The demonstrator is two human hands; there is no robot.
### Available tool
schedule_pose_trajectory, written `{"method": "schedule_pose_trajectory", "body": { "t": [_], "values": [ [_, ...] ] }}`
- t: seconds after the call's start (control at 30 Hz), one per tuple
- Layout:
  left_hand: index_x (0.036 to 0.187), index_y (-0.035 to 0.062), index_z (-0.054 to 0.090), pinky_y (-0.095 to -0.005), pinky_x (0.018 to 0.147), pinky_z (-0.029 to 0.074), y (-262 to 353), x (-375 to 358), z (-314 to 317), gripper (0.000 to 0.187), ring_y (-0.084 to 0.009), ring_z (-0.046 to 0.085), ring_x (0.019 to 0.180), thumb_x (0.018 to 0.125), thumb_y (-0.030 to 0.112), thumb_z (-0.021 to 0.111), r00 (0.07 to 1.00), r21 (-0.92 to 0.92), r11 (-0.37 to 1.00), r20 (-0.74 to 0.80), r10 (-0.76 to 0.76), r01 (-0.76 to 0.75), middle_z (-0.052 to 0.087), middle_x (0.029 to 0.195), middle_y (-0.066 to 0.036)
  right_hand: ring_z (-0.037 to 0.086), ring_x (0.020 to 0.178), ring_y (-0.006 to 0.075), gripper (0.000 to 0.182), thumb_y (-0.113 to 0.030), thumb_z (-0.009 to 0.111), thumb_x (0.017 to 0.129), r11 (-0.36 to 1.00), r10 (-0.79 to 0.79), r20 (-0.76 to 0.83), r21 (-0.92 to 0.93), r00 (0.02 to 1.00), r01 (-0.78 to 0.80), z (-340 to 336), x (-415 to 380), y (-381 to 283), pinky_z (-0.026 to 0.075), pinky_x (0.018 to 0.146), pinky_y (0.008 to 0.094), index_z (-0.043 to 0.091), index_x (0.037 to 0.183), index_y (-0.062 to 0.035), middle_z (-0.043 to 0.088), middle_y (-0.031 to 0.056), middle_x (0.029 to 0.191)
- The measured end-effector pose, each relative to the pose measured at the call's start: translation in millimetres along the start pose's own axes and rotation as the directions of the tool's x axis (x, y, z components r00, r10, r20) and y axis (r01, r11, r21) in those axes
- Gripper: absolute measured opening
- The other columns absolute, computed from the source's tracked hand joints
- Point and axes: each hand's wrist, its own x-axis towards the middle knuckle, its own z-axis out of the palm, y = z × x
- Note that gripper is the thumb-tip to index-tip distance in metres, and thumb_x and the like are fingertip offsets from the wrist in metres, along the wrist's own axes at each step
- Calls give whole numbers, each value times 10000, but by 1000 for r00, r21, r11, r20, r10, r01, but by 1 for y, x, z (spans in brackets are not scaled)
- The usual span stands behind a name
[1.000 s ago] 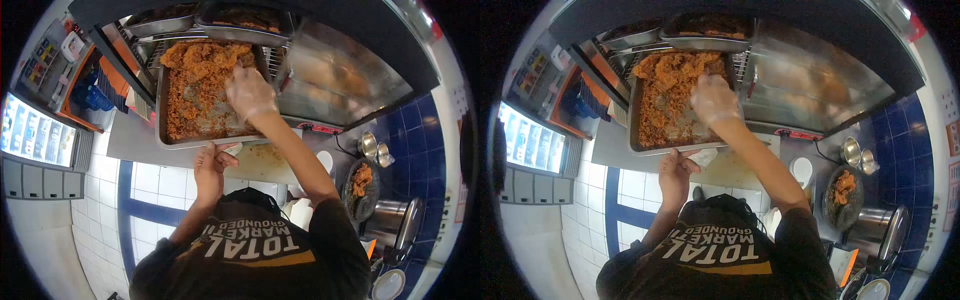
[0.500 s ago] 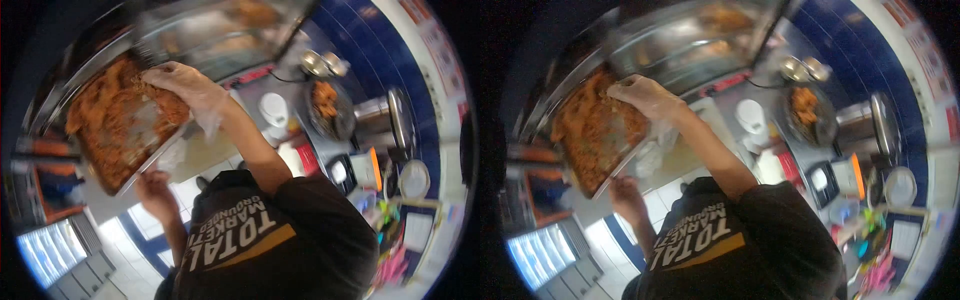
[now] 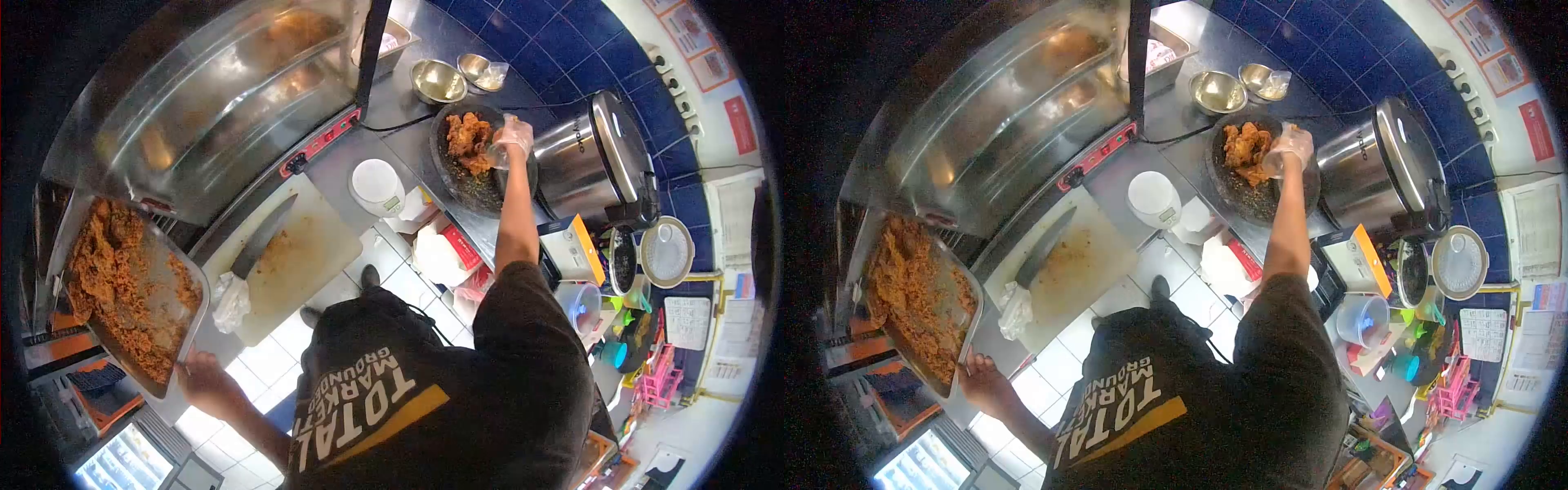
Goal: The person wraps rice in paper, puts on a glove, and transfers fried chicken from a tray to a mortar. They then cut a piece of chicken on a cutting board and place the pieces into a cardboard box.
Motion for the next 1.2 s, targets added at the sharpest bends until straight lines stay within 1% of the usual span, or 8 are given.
{"method": "schedule_pose_trajectory", "body": {
  "t": [0.13, 0.2, 0.3, 0.5, 0.63, 0.73, 0.83, 1.2],
  "values": [
    [1124, -29, 490, -295, 646, 469, 0, -3, -1, 263, -199, 553, 778, 1010, 198, 421, 999, 2, 1000, -50, 21, -21, 601, 966, -160, 644, 1031, 342, 564, -431, 707, 711, 418, -315, 679, -528, 663, 740, 1, 5, -4, 515, 881, 455, 626, 1159, -98, 656, 203, 1116],
    [1212, -7, 465, -325, 712, 470, -18, 12, -39, 288, -235, 555, 857, 1003, 182, 406, 989, -348, 935, 144, -21, 70, 577, 1099, -195, 640, 1036, 375, 625, -601, 587, 803, 876, -143, 282, -409, 949, 254, -11, -39, -39, 498, 871, 452, 712, 977, -14, 660, 250, 1064],
    [1107, 3, 519, -339, 690, 479, -6, -4, -11, 315, -245, 592, 715, 1017, 272, 384, 998, -265, 962, 50, -49, 61, 652, 902, -184, 603, 1028, 421, 501, -391, 569, 891, 811, -481, 151, -298, 864, 503, -50, -164, -147, 468, 906, 456, 618, 1112, 57, 628, 264, 1103],
    [978, 33, 505, -357, 650, 512, -6, -1, -10, 242, -248, 640, 721, 1011, 254, 411, 993, -339, 938, 116, -34, 71, 662, 895, -161, 604, 986, 325, 266, -200, 632, 841, -108, -983, -183, 592, 3, 798, -83, -433, -310, 466, 910, 444, 635, 1038, -22, 645, 157, 1031],
    [898, 40, 502, -349, 630, 515, 5, -9, -5, 265, -247, 641, 674, 1004, 277, 447, 989, -361, 932, 143, 31, 23, 652, 788, -146, 593, 1038, 336, 256, -181, 603, 843, -172, -960, 65, 628, -271, 759, -57, -543, -390, 470, 933, 420, 655, 1011, 5, 639, 175, 1067],
    [900, 54, 523, -343, 629, 510, 5, -4, -13, 265, -225, 639, 660, 995, 297, 479, 991, -321, 946, 135, 8, 36, 673, 810, -164, 567, 1112, 341, 267, -161, 574, 851, -226, -809, 470, 308, -354, 924, -29, -576, -422, 458, 963, 408, 681, 1016, 20, 626, 200, 1133],
    [994, 54, 607, -314, 678, 472, -4, 1, -29, 247, -188, 596, 721, 1001, 261, 473, 963, -270, 963, 263, 58, 15, 678, 875, -117, 596, 1074, 331, 275, -143, 574, 842, -22, -954, 274, 348, -124, 937, -11, -589, -416, 463, 942, 390, 682, 1024, 34, 643, 214, 1113],
    [1046, 72, 581, -276, 681, 478, -5, 25, -49, 272, -160, 625, 785, 1009, 303, 444, 912, -269, 963, 401, 86, 27, 648, 1134, -203, 602, 1092, 287, 561, -483, 692, 774, -112, -810, 545, 220, -217, 969, -37, -577, -443, 479, 877, 396, 667, 1147, -64, 658, 114, 1151]
  ]
}}
